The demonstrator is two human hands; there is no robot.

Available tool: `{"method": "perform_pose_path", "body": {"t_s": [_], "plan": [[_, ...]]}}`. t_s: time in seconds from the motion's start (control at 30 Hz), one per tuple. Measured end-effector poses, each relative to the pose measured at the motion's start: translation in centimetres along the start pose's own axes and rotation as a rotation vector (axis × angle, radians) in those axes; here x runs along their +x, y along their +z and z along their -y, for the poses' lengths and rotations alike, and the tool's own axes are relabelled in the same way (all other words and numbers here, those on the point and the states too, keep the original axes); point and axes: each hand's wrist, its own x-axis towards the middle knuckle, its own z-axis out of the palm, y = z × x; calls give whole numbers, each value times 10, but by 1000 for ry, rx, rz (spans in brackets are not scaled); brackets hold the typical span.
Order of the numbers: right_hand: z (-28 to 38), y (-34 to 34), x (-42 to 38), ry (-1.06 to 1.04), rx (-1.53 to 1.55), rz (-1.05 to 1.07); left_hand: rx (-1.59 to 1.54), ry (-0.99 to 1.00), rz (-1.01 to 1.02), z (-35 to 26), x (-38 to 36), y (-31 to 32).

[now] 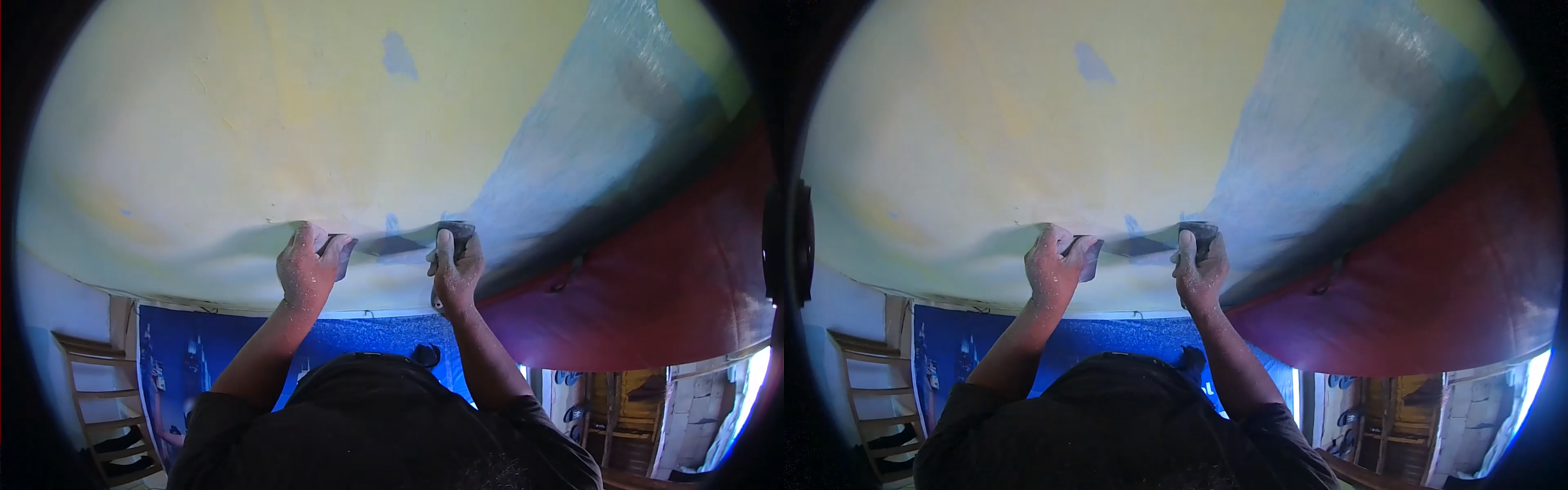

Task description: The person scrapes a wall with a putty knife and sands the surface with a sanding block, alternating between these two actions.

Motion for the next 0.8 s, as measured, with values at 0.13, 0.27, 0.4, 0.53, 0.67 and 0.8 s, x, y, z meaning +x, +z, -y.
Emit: {"method": "perform_pose_path", "body": {"t_s": [0.13, 0.27, 0.4, 0.53, 0.67, 0.8], "plan": [[14, 3, 1, -11, -16, 0, 9, -9, 12, 1, -6, -1], [0, 1, -1, 28, -5, 2, 17, -18, 20, 0, -2, -1], [14, 5, 0, -4, -12, 2, 11, -18, -2, 0, -5, 0], [2, 1, -1, -1, -23, -10, -18, -26, -18, 2, -2, 2], [20, 10, 4, -37, -41, -24, -2, -22, -39, -1, -2, 1], [14, 7, 3, -73, -31, -20, -15, -6, -35, 3, -1, 4]]}}
